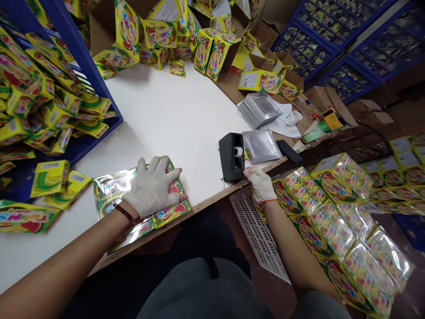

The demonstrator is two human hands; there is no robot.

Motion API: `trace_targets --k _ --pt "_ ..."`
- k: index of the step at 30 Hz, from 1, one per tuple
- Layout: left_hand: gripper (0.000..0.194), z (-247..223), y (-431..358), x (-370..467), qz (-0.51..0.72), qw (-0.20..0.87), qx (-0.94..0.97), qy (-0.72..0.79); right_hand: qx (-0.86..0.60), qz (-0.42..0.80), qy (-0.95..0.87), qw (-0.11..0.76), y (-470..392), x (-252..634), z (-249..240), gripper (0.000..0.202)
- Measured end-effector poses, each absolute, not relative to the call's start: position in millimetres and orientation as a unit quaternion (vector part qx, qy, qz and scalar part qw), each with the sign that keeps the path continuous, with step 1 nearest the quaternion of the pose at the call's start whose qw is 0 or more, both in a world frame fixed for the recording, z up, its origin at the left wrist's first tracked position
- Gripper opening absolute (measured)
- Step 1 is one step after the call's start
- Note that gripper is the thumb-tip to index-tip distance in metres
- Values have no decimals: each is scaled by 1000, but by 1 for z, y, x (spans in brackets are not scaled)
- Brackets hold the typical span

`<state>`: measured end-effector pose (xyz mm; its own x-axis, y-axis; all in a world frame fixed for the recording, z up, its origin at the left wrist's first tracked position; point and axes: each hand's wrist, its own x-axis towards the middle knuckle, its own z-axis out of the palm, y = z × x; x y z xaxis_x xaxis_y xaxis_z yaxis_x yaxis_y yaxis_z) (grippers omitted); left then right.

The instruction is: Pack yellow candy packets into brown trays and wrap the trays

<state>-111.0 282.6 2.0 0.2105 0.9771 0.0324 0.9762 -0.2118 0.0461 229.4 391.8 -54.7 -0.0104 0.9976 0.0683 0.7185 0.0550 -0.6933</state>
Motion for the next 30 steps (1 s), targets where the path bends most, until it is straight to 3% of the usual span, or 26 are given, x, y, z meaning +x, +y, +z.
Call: trace_targets --k 3,7,15,22,30 --pt "70 2 283 -111 30 6 779 626 -664 238 -617 349 377 223 -46 31" --pt "70 4 284 -111 30 4 782 622 -658 246 -613 363 341 224 -34 35" --pt "69 6 285 -110 19 7 783 622 -648 458 -442 419 334 217 -72 39" --pt "71 4 282 -110 45 32 778 626 -641 450 -594 184 336 246 -67 47" --pt "88 6 280 -109 10 27 779 627 -270 619 -735 59 367 143 -12 47"
